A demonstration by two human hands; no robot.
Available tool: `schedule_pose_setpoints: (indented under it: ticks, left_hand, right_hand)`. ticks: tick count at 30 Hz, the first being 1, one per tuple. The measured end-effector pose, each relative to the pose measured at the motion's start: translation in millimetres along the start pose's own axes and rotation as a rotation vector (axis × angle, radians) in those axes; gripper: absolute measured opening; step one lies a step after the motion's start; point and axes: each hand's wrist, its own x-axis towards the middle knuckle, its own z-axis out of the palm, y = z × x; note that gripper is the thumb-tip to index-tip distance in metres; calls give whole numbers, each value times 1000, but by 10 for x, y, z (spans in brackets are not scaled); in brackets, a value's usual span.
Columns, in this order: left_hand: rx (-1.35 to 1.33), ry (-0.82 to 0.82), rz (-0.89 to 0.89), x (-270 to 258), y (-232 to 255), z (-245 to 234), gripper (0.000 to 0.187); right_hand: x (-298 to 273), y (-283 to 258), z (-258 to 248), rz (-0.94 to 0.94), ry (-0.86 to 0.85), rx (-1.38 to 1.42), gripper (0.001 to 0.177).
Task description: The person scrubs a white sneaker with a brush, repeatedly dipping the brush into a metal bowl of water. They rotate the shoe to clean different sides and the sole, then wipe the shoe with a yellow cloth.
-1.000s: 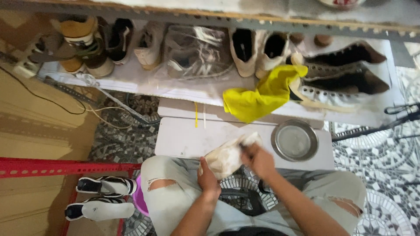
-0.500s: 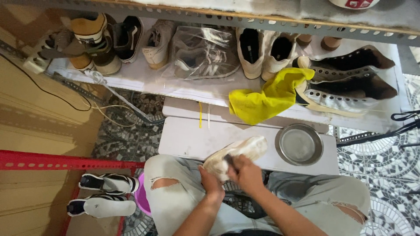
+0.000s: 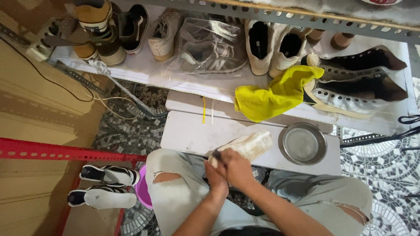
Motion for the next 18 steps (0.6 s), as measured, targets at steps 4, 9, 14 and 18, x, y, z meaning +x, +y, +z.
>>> schedule_pose_setpoints:
  ticks: [4,9,14,18]
  left_hand:
    - [44,72,-160,-122,120,149,65]
    - [-89,90,-206,-90,180,162,68]
    - [112,56,-101,-160,225,152,70]
    - [236,134,-219,-280,355,189,78]
  right_hand:
    - [134,251,-166,412,120,-142,38]
    - [-44,635,-63,235,-143,-78,33]
    - [-292,663,-290,282,96,-145,45]
    - [-259,1221,-345,609,-2,-87,47]
